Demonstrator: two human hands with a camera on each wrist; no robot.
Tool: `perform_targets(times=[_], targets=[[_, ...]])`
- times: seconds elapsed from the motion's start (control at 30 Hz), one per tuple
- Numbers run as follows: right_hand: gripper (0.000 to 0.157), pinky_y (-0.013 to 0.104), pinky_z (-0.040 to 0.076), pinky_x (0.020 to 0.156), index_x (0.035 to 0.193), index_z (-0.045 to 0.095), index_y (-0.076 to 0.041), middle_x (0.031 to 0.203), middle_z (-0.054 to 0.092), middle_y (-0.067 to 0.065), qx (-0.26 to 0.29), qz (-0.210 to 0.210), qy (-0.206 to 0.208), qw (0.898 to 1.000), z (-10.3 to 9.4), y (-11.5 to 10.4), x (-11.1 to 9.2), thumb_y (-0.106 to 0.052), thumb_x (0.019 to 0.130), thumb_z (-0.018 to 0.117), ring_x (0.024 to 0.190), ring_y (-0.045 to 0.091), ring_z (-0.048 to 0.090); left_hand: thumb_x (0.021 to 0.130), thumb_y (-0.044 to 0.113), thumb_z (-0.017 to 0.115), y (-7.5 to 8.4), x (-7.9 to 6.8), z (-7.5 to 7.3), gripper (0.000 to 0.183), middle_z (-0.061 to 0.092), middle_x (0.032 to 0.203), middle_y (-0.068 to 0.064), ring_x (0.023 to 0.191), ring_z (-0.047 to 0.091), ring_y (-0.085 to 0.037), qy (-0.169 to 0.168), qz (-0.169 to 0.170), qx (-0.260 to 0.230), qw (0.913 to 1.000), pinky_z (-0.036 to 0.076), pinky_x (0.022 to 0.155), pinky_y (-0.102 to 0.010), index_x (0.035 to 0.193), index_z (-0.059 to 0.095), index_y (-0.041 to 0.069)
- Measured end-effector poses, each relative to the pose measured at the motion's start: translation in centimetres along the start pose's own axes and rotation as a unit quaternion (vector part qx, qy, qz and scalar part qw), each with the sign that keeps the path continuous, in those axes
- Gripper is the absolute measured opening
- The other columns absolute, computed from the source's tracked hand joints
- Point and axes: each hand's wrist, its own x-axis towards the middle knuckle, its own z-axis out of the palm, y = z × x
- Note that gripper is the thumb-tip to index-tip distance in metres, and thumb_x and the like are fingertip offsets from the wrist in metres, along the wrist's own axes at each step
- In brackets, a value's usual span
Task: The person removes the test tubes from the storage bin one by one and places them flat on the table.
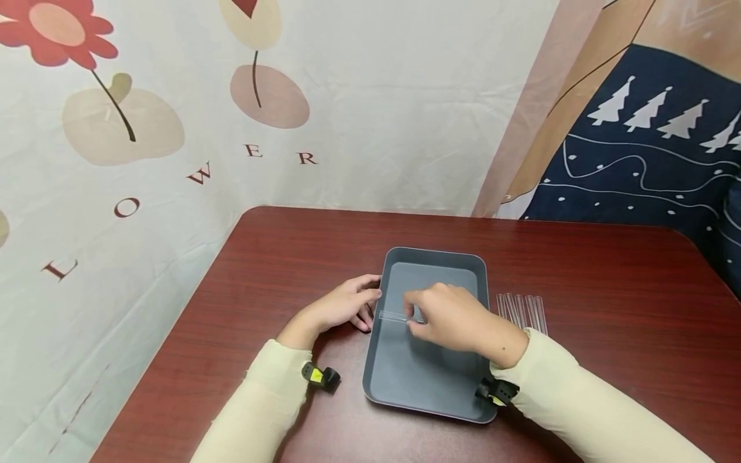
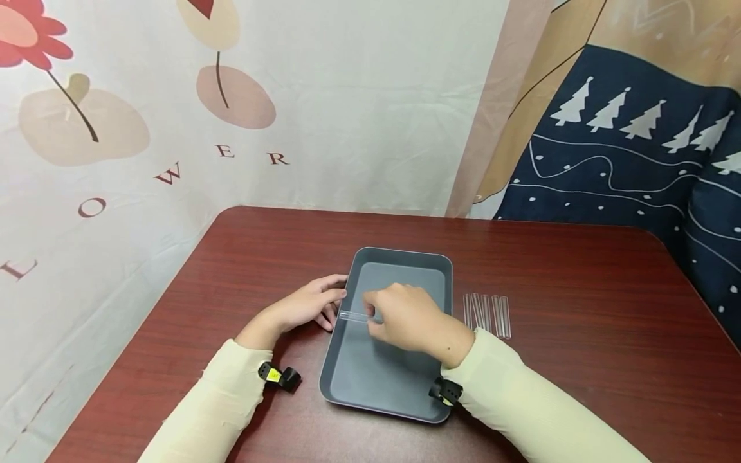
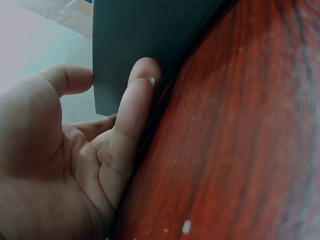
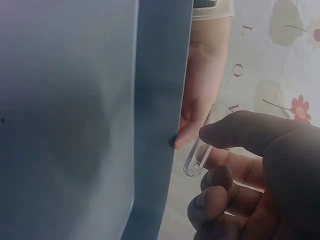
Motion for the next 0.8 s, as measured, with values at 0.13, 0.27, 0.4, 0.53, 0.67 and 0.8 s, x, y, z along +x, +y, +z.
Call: perform_targets(times=[0.13, 0.27, 0.4, 0.53, 0.67, 0.8], targets=[[0.010, 0.020, 0.035, 0.045, 0.085, 0.064, -0.022, 0.058, 0.046, -0.013, 0.006, 0.001, 0.004, 1.000, -0.2, 0.1, -0.1, -0.020, 0.084, 0.073, 0.052, 0.001, 0.042, 0.104, 0.028, 0.047, 0.0, -0.1, 0.0, 0.053, 0.067, 0.089, -0.012, 0.064, 0.067, -0.018, 0.002, -0.004, 0.001, 1.0000, 0.062, 0.061, -0.033, 0.155, 0.035, 0.016], [0.010, 0.020, 0.035, 0.045, 0.085, 0.064, -0.022, 0.059, 0.046, -0.013, 0.005, 0.007, 0.008, 1.000, -0.3, 0.2, -0.3, -0.021, 0.085, 0.074, 0.053, 0.001, 0.042, 0.104, 0.028, 0.047, 0.0, -0.1, 0.1, 0.053, 0.066, 0.088, -0.012, 0.064, 0.068, -0.018, 0.004, -0.006, 0.001, 1.0000, 0.062, 0.061, -0.033, 0.154, 0.035, 0.017], [0.011, 0.019, 0.035, 0.047, 0.085, 0.064, -0.022, 0.060, 0.046, -0.013, 0.017, 0.014, 0.021, 1.000, -0.4, 0.5, -0.7, -0.020, 0.085, 0.074, 0.053, 0.001, 0.042, 0.103, 0.027, 0.047, 0.0, 0.0, 0.1, 0.053, 0.065, 0.086, -0.011, 0.063, 0.067, -0.018, 0.007, -0.005, 0.000, 1.0000, 0.061, 0.061, -0.032, 0.154, 0.036, 0.016], [0.011, 0.019, 0.034, 0.046, 0.085, 0.064, -0.023, 0.060, 0.046, -0.012, 0.040, 0.023, 0.031, 0.998, -0.5, 0.7, -1.1, -0.020, 0.085, 0.074, 0.052, 0.001, 0.040, 0.103, 0.026, 0.047, 0.0, 0.0, 0.1, 0.053, 0.065, 0.085, -0.011, 0.063, 0.067, -0.018, 0.008, -0.006, 0.000, 1.0000, 0.061, 0.060, -0.032, 0.154, 0.036, 0.016], [0.011, 0.019, 0.032, 0.046, 0.085, 0.063, -0.022, 0.060, 0.046, -0.011, 0.058, 0.034, 0.036, 0.997, -0.5, 1.1, -1.5, -0.019, 0.086, 0.074, 0.051, 0.001, 0.039, 0.103, 0.027, 0.047, 0.1, 0.0, 0.1, 0.053, 0.065, 0.086, -0.012, 0.064, 0.067, -0.018, 0.007, -0.007, 0.001, 1.0000, 0.061, 0.061, -0.032, 0.154, 0.035, 0.016], [0.011, 0.019, 0.032, 0.045, 0.086, 0.064, -0.022, 0.059, 0.047, -0.010, 0.070, 0.042, 0.042, 0.996, -0.5, 1.4, -1.8, -0.018, 0.086, 0.074, 0.050, 0.001, 0.039, 0.103, 0.027, 0.048, 0.1, 0.0, 0.1, 0.054, 0.065, 0.086, -0.012, 0.064, 0.067, -0.018, 0.006, -0.007, 0.002, 1.0000, 0.062, 0.061, -0.032, 0.155, 0.035, 0.017]])
